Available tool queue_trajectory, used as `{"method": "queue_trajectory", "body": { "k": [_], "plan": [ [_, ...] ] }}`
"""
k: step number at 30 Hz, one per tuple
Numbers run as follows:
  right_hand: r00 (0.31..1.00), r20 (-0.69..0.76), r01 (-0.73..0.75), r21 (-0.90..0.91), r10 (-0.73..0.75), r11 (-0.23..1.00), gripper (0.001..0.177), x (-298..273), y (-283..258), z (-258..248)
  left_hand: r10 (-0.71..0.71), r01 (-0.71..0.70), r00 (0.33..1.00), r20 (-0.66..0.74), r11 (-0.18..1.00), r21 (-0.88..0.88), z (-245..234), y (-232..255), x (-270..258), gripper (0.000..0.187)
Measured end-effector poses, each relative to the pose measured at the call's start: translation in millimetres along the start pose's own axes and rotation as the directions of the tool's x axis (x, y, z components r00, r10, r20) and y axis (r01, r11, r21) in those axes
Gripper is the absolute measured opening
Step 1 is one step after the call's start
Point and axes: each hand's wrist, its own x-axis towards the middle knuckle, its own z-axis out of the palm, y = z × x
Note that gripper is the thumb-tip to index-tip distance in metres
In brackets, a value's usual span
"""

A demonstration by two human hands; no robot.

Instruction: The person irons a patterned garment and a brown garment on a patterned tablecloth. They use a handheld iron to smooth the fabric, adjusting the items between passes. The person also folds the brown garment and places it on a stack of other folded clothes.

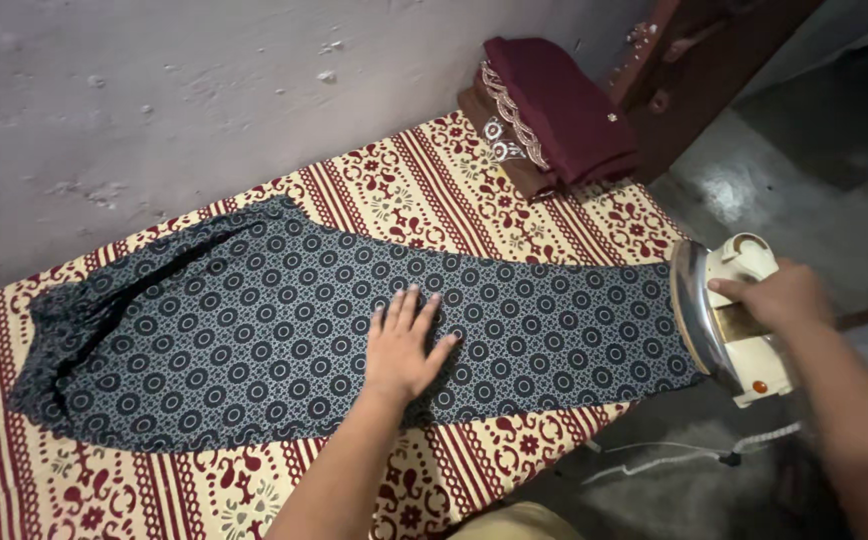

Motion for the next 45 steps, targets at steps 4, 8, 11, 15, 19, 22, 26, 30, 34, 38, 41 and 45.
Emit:
{"method": "queue_trajectory", "body": {
  "k": [4,8,11,15,19,22,26,30,34,38,41,45],
  "plan": [
    [0.988,-0.016,0.153,-0.038,-0.154,0.987,0.078,-21.9,-26.1,13.1,-0.015,0.017,0.998,-0.061,0.999,0.043,-3.4,-39.6,-25.0,0.074],
    [0.982,0.038,0.186,-0.088,-0.183,0.979,0.078,-74.2,-95.2,29.3,-0.068,0.074,0.993,-0.098,0.995,0.062,-9.4,-85.9,-53.9,0.073],
    [0.960,0.052,0.277,-0.028,-0.275,0.961,0.078,-118.6,-154.5,46.9,-0.131,0.142,0.983,-0.125,0.987,0.081,-18.6,-126.1,-82.5,0.073],
    [0.948,0.140,0.300,-0.099,-0.285,0.949,0.076,-166.0,-249.7,75.2,-0.243,0.256,0.963,-0.118,0.960,0.114,-40.4,-185.8,-136.7,0.073],
    [0.908,0.200,0.390,-0.079,-0.369,0.917,0.073,-215.0,-337.3,102.8,-0.358,0.373,0.926,-0.117,0.915,0.152,-64.1,-247.1,-205.2,0.073],
    [0.850,0.220,0.501,-0.054,-0.479,0.864,0.067,-253.4,-397.6,127.4,-0.401,0.423,0.903,-0.155,0.892,0.158,-77.6,-286.0,-261.6,0.071],
    [0.768,0.278,0.609,-0.034,-0.578,0.793,0.069,-308.1,-470.5,154.7,-0.490,0.520,0.844,-0.221,0.847,0.109,-94.9,-317.3,-331.2,0.072],
    [0.674,0.340,0.698,-0.004,-0.656,0.716,0.067,-371.2,-524.0,170.9,-0.609,0.639,0.758,-0.233,0.765,0.077,-106.3,-332.4,-391.9,0.071],
    [0.598,0.399,0.756,0.007,-0.695,0.655,0.071,-429.8,-555.5,176.4,-0.609,0.663,0.687,-0.396,0.748,0.001,-100.1,-342.8,-436.9,0.069],
    [0.474,0.480,0.838,0.012,-0.738,0.546,0.070,-481.5,-562.0,176.2,-0.661,0.710,0.572,-0.486,0.695,-0.109,-84.7,-349.4,-464.6,0.068],
    [0.422,0.563,0.837,0.060,-0.710,0.545,0.060,-520.9,-553.1,178.7,-0.716,0.751,0.470,-0.517,0.632,-0.192,-72.5,-351.0,-483.8,0.066],
    [0.311,0.633,0.817,0.202,-0.709,0.539,0.058,-571.5,-539.2,187.4,-0.771,0.812,0.321,-0.550,0.523,-0.258,-58.1,-350.5,-514.8,0.062]
  ]
}}
